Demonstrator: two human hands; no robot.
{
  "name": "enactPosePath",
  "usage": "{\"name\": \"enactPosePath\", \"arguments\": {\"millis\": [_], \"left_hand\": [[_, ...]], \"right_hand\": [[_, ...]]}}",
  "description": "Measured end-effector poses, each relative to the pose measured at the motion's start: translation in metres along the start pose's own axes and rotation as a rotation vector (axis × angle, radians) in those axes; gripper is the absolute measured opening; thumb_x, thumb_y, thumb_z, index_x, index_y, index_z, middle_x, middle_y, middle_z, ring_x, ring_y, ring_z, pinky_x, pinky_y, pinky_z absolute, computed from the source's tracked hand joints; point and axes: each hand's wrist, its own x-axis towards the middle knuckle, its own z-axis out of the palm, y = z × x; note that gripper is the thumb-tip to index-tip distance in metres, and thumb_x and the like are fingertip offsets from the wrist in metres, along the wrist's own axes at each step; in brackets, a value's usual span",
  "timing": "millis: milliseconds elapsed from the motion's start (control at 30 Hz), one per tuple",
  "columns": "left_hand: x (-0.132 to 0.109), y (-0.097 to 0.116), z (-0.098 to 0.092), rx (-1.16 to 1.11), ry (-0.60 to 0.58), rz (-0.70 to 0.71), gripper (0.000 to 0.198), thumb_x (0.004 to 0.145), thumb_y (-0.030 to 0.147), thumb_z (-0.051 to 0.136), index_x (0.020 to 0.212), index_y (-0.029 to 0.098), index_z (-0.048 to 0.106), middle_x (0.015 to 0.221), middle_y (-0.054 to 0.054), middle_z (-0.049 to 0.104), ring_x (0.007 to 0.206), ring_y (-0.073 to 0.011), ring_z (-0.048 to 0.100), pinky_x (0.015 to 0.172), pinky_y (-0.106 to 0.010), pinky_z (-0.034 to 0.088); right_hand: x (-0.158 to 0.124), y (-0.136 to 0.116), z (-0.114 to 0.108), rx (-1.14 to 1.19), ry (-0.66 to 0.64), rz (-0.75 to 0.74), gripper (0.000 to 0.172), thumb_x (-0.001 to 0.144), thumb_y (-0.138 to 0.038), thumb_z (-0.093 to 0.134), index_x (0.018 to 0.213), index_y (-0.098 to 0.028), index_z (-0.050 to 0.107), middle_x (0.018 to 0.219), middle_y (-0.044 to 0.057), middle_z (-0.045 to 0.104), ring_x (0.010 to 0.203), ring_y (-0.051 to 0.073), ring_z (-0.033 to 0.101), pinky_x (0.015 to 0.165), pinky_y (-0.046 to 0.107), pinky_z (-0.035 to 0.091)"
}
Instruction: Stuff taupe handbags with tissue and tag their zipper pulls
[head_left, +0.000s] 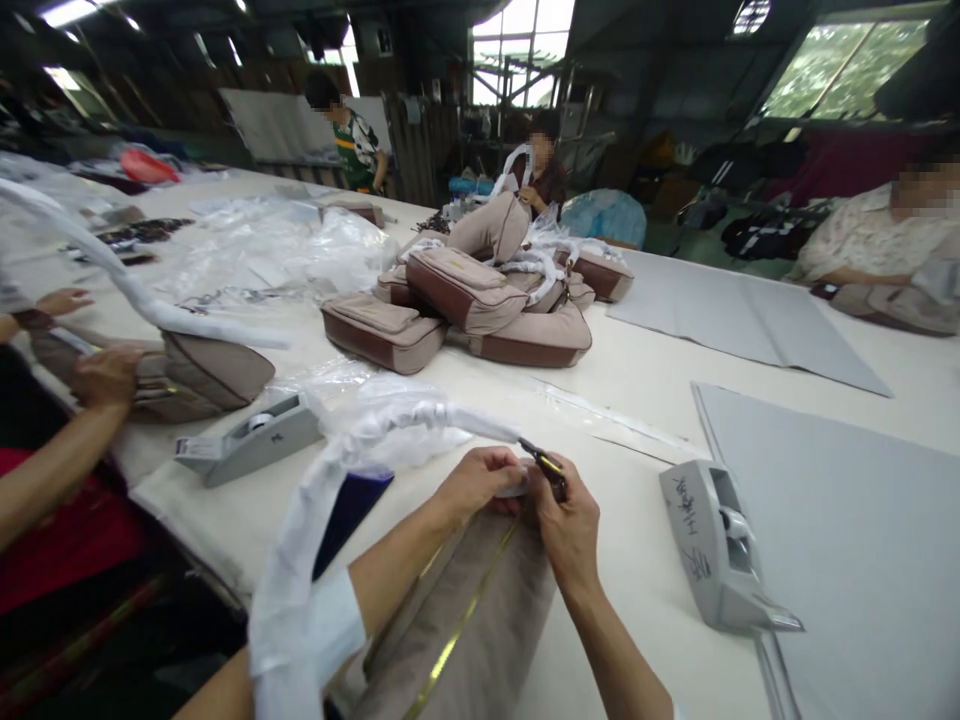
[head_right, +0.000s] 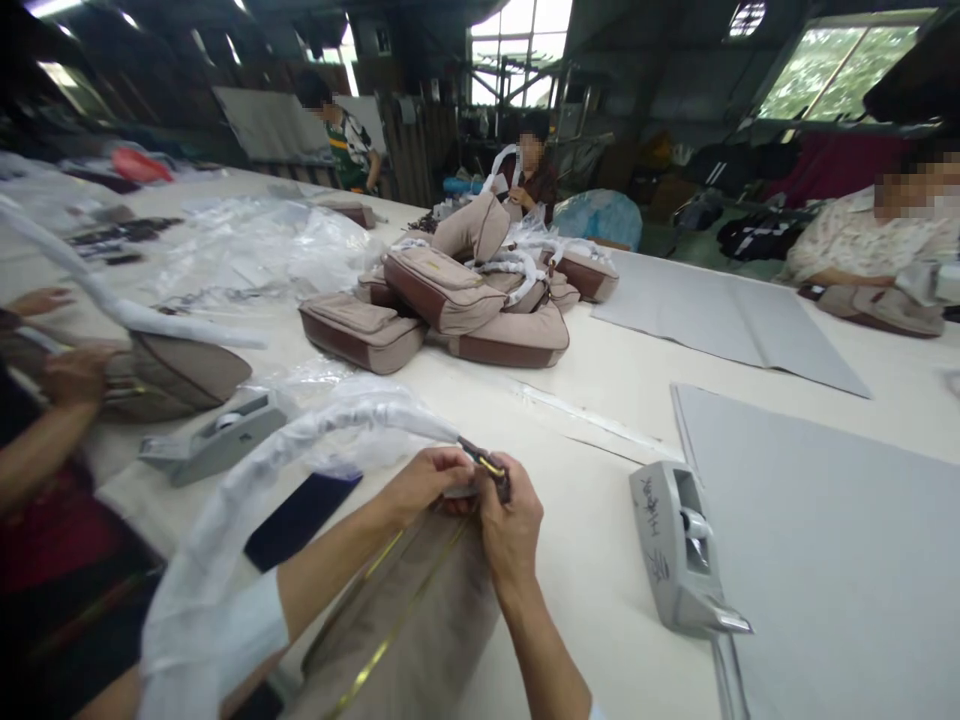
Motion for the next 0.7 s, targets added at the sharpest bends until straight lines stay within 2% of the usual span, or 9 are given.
{"name": "enactPosePath", "arguments": {"millis": [100, 133, 200, 267, 333, 400, 467, 600, 700], "left_hand": [[-0.024, -0.007, -0.004, 0.002, -0.077, -0.019, 0.031, 0.065, 0.039, 0.074, 0.066, 0.012, 0.060, 0.058, -0.001, 0.061, 0.047, -0.0104, 0.056, 0.047, -0.021, 0.045], [-0.031, -0.010, -0.004, 0.001, -0.080, -0.009, 0.031, 0.066, 0.040, 0.073, 0.066, 0.012, 0.060, 0.061, -0.001, 0.061, 0.050, -0.0105, 0.056, 0.049, -0.022, 0.047], [-0.044, -0.012, 0.000, 0.020, -0.084, 0.033, 0.029, 0.070, 0.039, 0.071, 0.069, 0.012, 0.061, 0.067, -0.001, 0.061, 0.059, -0.0118, 0.057, 0.055, -0.023, 0.048], [-0.054, -0.011, 0.005, 0.086, -0.093, 0.093, 0.025, 0.075, 0.037, 0.066, 0.074, 0.012, 0.063, 0.072, -0.002, 0.061, 0.064, -0.0129, 0.056, 0.059, -0.024, 0.048], [-0.062, -0.006, 0.009, 0.202, -0.099, 0.193, 0.019, 0.081, 0.031, 0.060, 0.078, 0.013, 0.066, 0.073, -0.002, 0.063, 0.066, -0.0135, 0.057, 0.062, -0.024, 0.046], [-0.067, -0.002, 0.013, 0.332, -0.083, 0.317, 0.016, 0.084, 0.023, 0.056, 0.079, 0.015, 0.069, 0.074, -0.002, 0.065, 0.071, -0.0145, 0.058, 0.067, -0.025, 0.045], [-0.069, -0.001, 0.014, 0.417, -0.057, 0.384, 0.017, 0.084, 0.019, 0.054, 0.080, 0.016, 0.071, 0.076, -0.003, 0.066, 0.075, -0.0159, 0.059, 0.072, -0.025, 0.043], [-0.069, -0.016, 0.010, 0.282, -0.020, 0.266, 0.016, 0.079, 0.024, 0.062, 0.091, 0.015, 0.069, 0.084, -0.005, 0.068, 0.078, -0.0179, 0.060, 0.070, -0.026, 0.044], [-0.069, -0.030, 0.007, 0.185, 0.018, 0.182, 0.017, 0.077, 0.027, 0.065, 0.086, 0.013, 0.068, 0.074, -0.004, 0.065, 0.068, -0.0153, 0.058, 0.062, -0.024, 0.044]], "right_hand": [[-0.031, 0.000, -0.026, -0.100, 0.007, -0.049, 0.039, 0.082, -0.040, 0.060, 0.114, -0.019, 0.055, 0.103, 0.008, 0.065, 0.085, 0.020, 0.063, 0.073, 0.033, 0.051], [-0.038, -0.001, -0.037, -0.145, 0.056, -0.118, 0.036, 0.083, -0.037, 0.060, 0.113, -0.019, 0.055, 0.102, 0.008, 0.065, 0.083, 0.019, 0.064, 0.072, 0.032, 0.052], [-0.048, -0.007, -0.056, -0.245, 0.139, -0.348, 0.020, 0.085, -0.026, 0.058, 0.103, -0.019, 0.058, 0.090, 0.005, 0.067, 0.075, 0.017, 0.064, 0.068, 0.029, 0.052], [-0.051, -0.019, -0.069, -0.337, 0.066, -0.609, 0.013, 0.086, -0.016, 0.054, 0.098, -0.018, 0.059, 0.077, 0.003, 0.068, 0.064, 0.014, 0.064, 0.061, 0.025, 0.050], [-0.048, -0.033, -0.071, -0.448, -0.128, -0.739, 0.022, 0.088, -0.012, 0.048, 0.107, -0.015, 0.057, 0.070, 0.003, 0.069, 0.051, 0.013, 0.062, 0.050, 0.023, 0.047], [-0.041, -0.043, -0.067, -0.624, -0.282, -0.716, 0.030, 0.091, -0.012, 0.039, 0.116, -0.012, 0.055, 0.063, 0.003, 0.068, 0.041, 0.016, 0.059, 0.040, 0.025, 0.042], [-0.034, -0.047, -0.061, -0.771, -0.368, -0.627, 0.032, 0.091, -0.013, 0.034, 0.113, -0.014, 0.058, 0.056, 0.001, 0.067, 0.036, 0.019, 0.059, 0.035, 0.027, 0.039], [-0.031, -0.041, -0.057, -0.706, -0.393, -0.509, 0.028, 0.093, -0.019, 0.036, 0.101, -0.017, 0.062, 0.070, 0.002, 0.072, 0.046, 0.019, 0.066, 0.042, 0.025, 0.047], [-0.035, -0.036, -0.059, -0.622, -0.327, -0.527, 0.027, 0.095, -0.022, 0.035, 0.097, -0.015, 0.062, 0.078, 0.004, 0.073, 0.050, 0.016, 0.067, 0.046, 0.022, 0.048]]}}
